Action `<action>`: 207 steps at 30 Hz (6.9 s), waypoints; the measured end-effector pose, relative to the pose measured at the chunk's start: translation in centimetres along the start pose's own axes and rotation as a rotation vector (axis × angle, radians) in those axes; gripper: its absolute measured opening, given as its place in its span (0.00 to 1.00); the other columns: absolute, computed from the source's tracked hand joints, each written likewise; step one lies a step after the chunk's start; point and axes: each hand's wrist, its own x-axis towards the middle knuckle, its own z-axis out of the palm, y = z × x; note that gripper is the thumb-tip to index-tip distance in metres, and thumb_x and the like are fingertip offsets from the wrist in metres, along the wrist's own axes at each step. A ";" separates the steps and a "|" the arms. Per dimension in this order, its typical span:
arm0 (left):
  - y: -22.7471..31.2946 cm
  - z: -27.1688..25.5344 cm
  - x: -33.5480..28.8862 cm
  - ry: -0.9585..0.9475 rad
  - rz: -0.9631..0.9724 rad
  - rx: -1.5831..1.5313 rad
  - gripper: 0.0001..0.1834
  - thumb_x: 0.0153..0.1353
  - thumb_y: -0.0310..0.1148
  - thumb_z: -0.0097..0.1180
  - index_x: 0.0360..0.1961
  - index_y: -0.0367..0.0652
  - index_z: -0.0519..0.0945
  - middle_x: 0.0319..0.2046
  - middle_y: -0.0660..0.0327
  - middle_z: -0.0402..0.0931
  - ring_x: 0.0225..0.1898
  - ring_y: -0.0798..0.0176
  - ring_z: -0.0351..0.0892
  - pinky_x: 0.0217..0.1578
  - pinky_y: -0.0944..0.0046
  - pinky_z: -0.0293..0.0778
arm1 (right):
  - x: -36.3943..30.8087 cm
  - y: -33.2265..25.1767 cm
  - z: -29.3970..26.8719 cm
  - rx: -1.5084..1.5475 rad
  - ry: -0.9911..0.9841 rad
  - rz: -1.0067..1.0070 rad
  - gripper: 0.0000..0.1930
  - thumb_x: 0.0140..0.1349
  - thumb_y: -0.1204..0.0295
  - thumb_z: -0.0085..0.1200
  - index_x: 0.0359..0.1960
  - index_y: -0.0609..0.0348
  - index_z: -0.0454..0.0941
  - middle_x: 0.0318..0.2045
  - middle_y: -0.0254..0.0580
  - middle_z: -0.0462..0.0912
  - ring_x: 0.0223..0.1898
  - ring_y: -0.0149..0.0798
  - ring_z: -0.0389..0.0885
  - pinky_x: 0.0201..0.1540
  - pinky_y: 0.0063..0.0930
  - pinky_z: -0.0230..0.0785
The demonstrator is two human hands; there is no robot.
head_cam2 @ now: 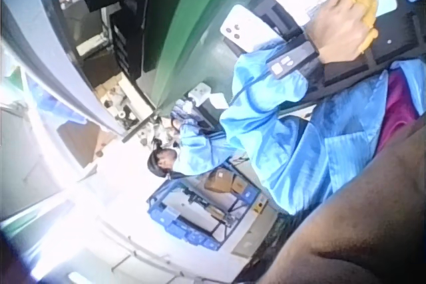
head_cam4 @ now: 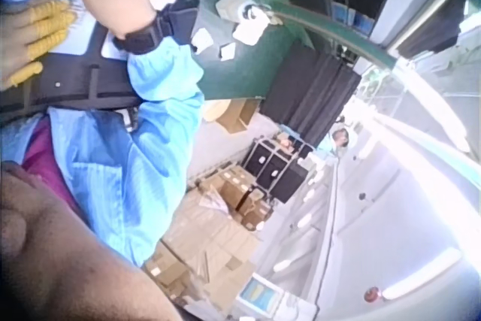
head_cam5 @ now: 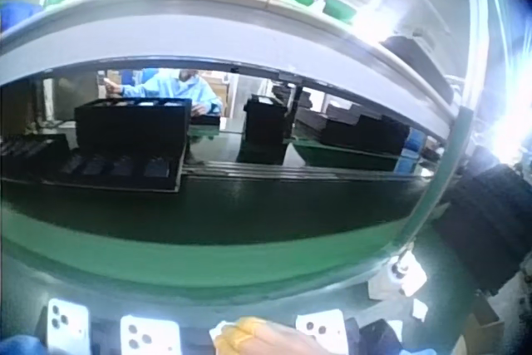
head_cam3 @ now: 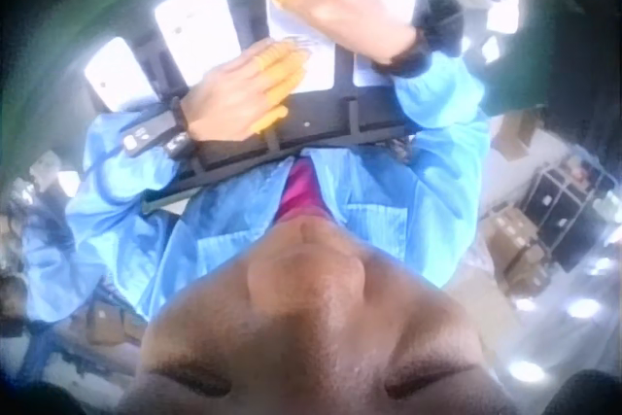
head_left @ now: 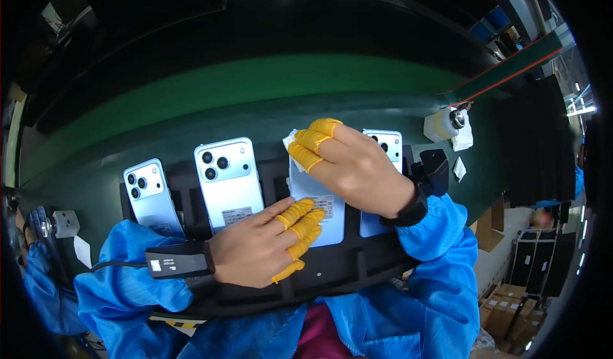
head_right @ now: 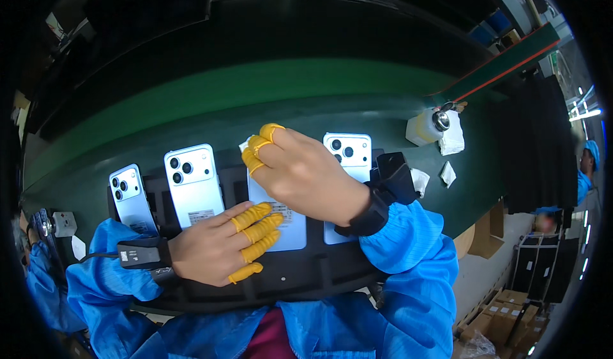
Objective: Cleaning the back panels and camera lenses of smartphones on a production line using a cloth and liquid cleaner.
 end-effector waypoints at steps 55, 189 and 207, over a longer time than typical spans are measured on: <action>-0.4 -2.0 -7.8 -0.106 -0.180 -0.119 0.24 0.46 0.35 0.61 0.45 0.35 0.82 0.49 0.53 0.76 0.56 0.54 0.72 0.67 0.53 0.56 | 7.4 -6.2 3.0 0.060 -0.090 -0.178 0.11 0.39 0.79 0.63 0.29 0.65 0.82 0.32 0.45 0.79 0.36 0.42 0.78 0.43 0.32 0.76; 5.0 -1.5 -10.8 1.497 -0.209 -2.263 0.31 0.64 0.48 0.54 0.54 0.32 0.63 0.53 0.44 0.66 0.56 0.36 0.69 0.56 0.34 0.71 | -10.0 -3.1 -5.4 0.554 0.920 0.878 0.26 0.64 0.65 0.57 0.60 0.63 0.66 0.45 0.47 0.74 0.47 0.46 0.77 0.50 0.34 0.71; 3.3 -3.1 -9.0 0.280 -1.329 0.638 0.48 0.45 0.55 0.68 0.65 0.43 0.65 0.45 0.43 0.71 0.43 0.42 0.78 0.39 0.53 0.78 | 4.7 -5.3 1.0 -0.284 -0.300 0.930 0.35 0.59 0.49 0.55 0.61 0.62 0.66 0.57 0.65 0.66 0.54 0.64 0.71 0.49 0.56 0.71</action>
